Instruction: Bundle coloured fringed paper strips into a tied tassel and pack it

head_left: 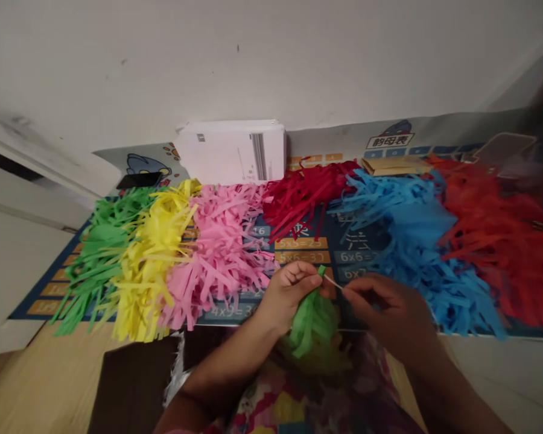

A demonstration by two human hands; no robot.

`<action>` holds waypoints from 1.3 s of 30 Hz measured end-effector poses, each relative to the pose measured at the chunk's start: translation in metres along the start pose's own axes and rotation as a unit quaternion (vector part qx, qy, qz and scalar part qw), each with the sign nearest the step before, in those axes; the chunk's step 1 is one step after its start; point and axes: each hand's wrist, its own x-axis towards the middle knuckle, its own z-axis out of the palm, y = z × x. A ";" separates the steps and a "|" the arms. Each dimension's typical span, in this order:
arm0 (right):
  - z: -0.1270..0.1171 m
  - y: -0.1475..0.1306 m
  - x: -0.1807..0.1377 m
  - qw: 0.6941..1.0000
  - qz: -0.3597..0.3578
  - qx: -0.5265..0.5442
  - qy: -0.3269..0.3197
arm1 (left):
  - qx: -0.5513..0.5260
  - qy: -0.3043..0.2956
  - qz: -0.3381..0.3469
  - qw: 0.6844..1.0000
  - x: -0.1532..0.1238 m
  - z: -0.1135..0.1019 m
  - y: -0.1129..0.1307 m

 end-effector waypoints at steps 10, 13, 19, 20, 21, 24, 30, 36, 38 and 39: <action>0.006 -0.001 -0.004 1.000 0.005 0.008 0.001 | 0.002 0.000 0.011 1.000 0.000 -0.005 -0.002; 0.008 0.001 -0.002 1.000 0.017 0.014 0.002 | 0.027 -0.008 0.027 0.999 0.000 -0.004 -0.004; 0.012 0.009 -0.005 0.982 0.068 0.160 -0.080 | 0.142 -0.017 0.154 0.978 -0.003 -0.005 -0.007; 0.012 0.009 -0.006 0.980 0.067 0.165 -0.093 | 0.192 -0.028 0.186 0.963 -0.004 -0.006 -0.006; 0.012 0.008 -0.008 0.980 0.064 0.160 -0.102 | 0.252 -0.041 0.220 0.942 -0.006 -0.008 -0.005; 0.008 0.002 -0.015 0.988 0.044 0.115 -0.090 | 0.431 -0.069 0.323 0.840 -0.017 -0.011 0.001; 0.007 -0.016 -0.046 0.997 -0.041 0.041 -0.040 | 0.568 -0.093 0.497 0.650 -0.055 -0.010 0.001; 0.015 -0.023 -0.096 0.997 -0.046 0.056 -0.022 | 0.598 -0.076 0.591 0.536 -0.097 -0.016 -0.029; 0.019 -0.022 -0.111 0.996 -0.032 0.080 -0.025 | 0.614 -0.063 0.611 0.496 -0.109 -0.018 -0.037; 0.022 -0.020 -0.117 0.995 -0.026 0.096 -0.026 | 0.623 -0.056 0.617 0.478 -0.116 -0.018 -0.038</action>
